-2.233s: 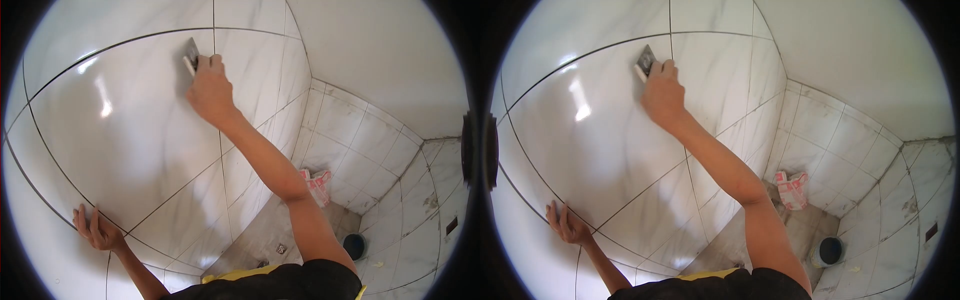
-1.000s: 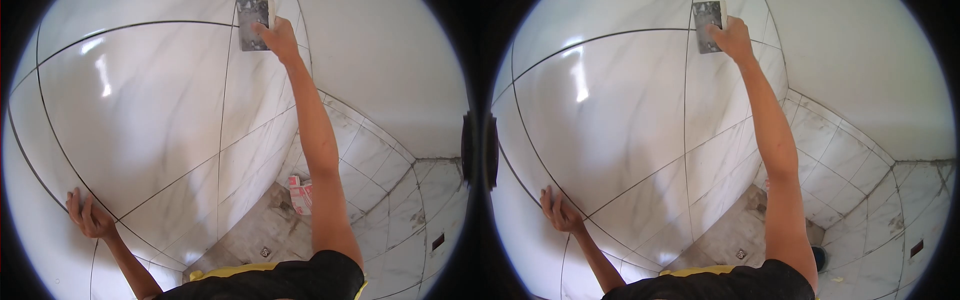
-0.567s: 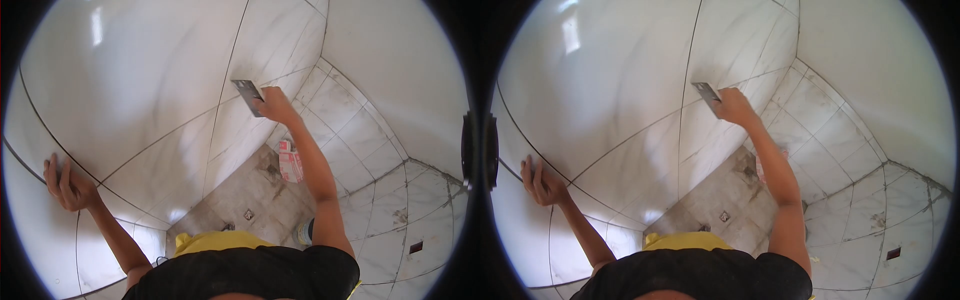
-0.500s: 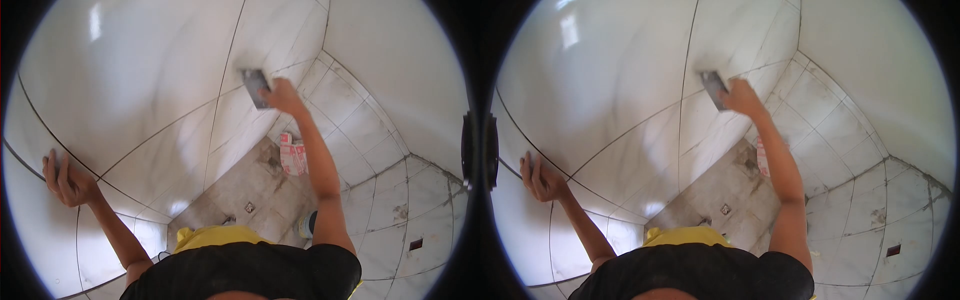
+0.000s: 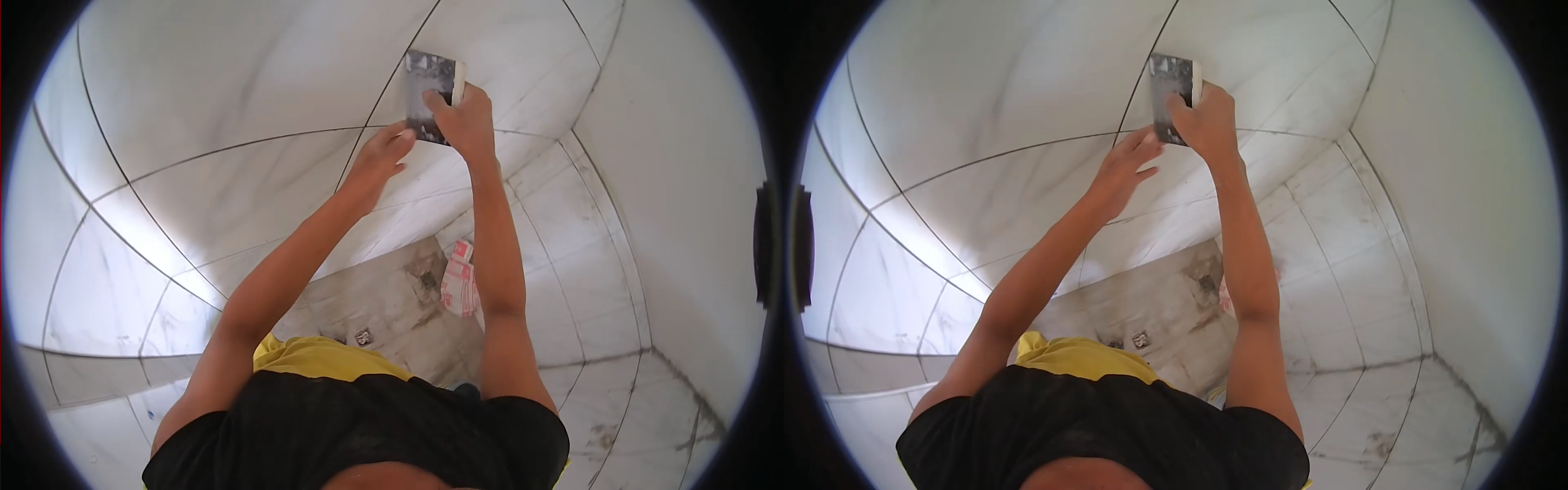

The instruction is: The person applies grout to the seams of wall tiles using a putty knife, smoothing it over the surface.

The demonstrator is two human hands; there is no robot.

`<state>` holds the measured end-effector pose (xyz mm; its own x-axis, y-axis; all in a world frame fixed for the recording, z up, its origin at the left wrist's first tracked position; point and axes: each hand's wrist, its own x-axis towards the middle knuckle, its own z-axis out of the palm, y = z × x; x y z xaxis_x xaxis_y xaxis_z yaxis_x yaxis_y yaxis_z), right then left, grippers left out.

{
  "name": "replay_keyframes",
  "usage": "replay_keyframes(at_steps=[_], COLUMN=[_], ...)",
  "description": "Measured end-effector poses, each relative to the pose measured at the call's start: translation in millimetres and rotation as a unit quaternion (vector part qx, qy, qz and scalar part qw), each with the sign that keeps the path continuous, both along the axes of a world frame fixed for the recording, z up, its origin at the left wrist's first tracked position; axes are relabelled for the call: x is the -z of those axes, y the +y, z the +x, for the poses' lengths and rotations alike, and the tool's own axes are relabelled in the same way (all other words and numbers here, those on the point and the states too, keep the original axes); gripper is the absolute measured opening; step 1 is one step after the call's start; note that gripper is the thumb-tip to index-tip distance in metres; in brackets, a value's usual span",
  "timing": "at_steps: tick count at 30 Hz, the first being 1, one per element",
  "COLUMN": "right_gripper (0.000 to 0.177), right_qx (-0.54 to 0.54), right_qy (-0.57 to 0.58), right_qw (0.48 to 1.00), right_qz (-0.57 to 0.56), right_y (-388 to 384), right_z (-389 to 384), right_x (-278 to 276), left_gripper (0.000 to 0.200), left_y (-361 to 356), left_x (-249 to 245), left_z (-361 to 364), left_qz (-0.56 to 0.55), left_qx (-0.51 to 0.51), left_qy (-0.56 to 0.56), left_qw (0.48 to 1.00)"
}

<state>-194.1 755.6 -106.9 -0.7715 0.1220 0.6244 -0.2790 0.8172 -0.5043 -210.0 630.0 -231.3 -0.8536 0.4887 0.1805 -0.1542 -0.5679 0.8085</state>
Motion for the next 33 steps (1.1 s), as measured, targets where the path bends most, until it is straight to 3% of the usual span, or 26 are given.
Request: replay_keyframes(at_steps=[4, 7, 11, 13, 17, 20, 23, 24, 25, 26, 27, 28, 30, 33], right_gripper=[0.034, 0.035, 0.03, 0.029, 0.029, 0.03, 0.037, 0.037, 0.039, 0.04, 0.04, 0.042, 0.043, 0.04], right_qx=[-0.004, -0.029, -0.06, -0.056, -0.067, -0.064, -0.06, -0.053, -0.063, -0.072, -0.073, -0.033, -0.014, -0.024], right_qy=[-0.003, -0.05, -0.01, -0.012, 0.039, 0.026, -0.016, -0.021, -0.012, 0.003, 0.016, 0.002, -0.015, -0.009], right_qw=[0.999, 0.996, 0.997, 0.996, 0.997, 0.997, 0.997, 0.998, 0.99, 0.975, 0.974, 0.987, 1.0, 1.0], right_qz=[0.042, 0.066, 0.057, 0.061, 0.021, 0.029, 0.039, 0.04, 0.124, 0.208, 0.213, 0.16, 0.009, -0.005], right_y=[6, 13, 16, 21, 20, 15, 16, 28, 39, 46, 44, 40, 23, 12], right_z=[0, -1, -7, -12, -12, -21, -23, -19, -27, -35, -37, -29, -9, -8], right_x=[-25, -35, -19, -11, -2, -3, 28, 55, 83, 90, 78, 66, 34, -10], left_gripper=[0.031, 0.02, 0.017, 0.017, 0.019, 0.02, 0.023, 0.024, 0.024, 0.024, 0.025, 0.025, 0.022, 0.02], left_y=[47, 64, 63, 61, 56, 57, 64, 66, 65, 66, 69, 66, 55, 59], left_x=[-8, -14, -8, -3, 1, 10, 50, 72, 81, 84, 87, 77, 44, 8], left_z=[-24, -27, -33, -28, -51, -63, -52, -34, -28, -28, -29, -20, -31, -48], left_qz=[0.077, 0.121, 0.171, 0.153, 0.085, 0.146, 0.174, 0.112, 0.05, 0.055, 0.104, 0.151, 0.108, 0.163], left_qx=[0.039, -0.007, 0.0, 0.021, -0.019, 0.019, -0.008, -0.038, -0.073, -0.073, -0.066, -0.056, -0.068, -0.043], left_qy=[-0.011, -0.031, 0.027, -0.031, 0.016, 0.03, 0.014, -0.037, -0.073, -0.059, -0.052, -0.058, -0.022, 0.028], left_qw=[0.996, 0.992, 0.985, 0.987, 0.996, 0.989, 0.985, 0.992, 0.993, 0.994, 0.991, 0.985, 0.992, 0.985])
